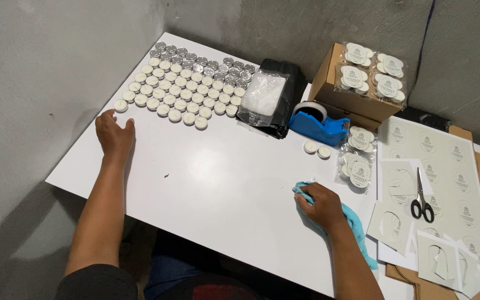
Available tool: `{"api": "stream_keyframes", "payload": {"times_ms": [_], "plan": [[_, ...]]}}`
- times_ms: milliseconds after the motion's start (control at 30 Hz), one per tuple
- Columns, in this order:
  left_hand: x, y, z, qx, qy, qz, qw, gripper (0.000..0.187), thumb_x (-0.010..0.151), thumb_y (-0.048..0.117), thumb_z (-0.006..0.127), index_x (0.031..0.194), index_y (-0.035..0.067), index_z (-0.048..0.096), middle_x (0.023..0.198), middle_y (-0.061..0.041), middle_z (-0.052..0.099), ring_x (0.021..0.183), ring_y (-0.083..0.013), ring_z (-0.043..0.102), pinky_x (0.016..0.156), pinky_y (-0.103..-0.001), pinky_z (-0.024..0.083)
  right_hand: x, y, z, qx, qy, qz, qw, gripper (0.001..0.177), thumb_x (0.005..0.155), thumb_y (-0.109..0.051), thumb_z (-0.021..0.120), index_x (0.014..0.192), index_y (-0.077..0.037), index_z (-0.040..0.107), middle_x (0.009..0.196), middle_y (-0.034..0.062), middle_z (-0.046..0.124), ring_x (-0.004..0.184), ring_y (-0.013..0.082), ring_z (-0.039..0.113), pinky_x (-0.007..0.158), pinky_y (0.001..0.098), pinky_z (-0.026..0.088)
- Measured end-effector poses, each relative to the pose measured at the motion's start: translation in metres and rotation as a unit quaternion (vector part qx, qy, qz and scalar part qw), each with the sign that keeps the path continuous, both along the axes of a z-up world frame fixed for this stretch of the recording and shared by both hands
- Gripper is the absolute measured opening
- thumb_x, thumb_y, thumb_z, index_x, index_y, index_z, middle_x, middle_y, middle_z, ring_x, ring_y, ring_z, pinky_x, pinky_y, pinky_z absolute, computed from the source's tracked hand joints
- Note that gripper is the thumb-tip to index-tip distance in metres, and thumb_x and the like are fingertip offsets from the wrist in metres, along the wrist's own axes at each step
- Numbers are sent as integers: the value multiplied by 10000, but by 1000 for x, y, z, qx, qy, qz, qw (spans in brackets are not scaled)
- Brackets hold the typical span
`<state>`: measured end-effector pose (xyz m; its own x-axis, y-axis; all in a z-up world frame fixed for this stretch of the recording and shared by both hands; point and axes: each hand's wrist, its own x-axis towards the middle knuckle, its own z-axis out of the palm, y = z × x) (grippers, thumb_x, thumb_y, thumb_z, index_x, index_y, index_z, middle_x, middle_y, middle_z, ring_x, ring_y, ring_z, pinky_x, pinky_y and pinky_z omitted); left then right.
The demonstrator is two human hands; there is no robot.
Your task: Using scissors to precisely cut a circular label from a printed sheet and then preparing a candle for labeling.
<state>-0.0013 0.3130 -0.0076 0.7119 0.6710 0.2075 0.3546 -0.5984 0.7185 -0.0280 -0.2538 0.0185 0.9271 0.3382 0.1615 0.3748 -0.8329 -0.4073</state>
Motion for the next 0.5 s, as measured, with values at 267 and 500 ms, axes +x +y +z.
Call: {"api": "stream_keyframes", "payload": {"times_ms": [267, 500], "plan": [[27, 13, 1, 27, 42, 13, 999, 575, 1017, 199, 733, 1440, -64, 447, 1243, -223, 520, 1209, -384, 545, 1036, -510, 456, 1, -2, -8, 0, -19, 1, 1000, 187, 881, -360, 725, 921, -184, 776, 788, 37, 744, 777, 229, 732, 741, 332, 586], [40, 20, -9, 75, 84, 28, 993, 513, 1014, 274, 723, 1380, -56, 582, 1203, -194, 516, 1120, -357, 574, 900, -523, 523, 3, -4, -7, 4, -11, 4, 1000, 186, 888, -354, 716, 931, -183, 777, 775, 29, 737, 757, 208, 728, 726, 311, 585]]}}
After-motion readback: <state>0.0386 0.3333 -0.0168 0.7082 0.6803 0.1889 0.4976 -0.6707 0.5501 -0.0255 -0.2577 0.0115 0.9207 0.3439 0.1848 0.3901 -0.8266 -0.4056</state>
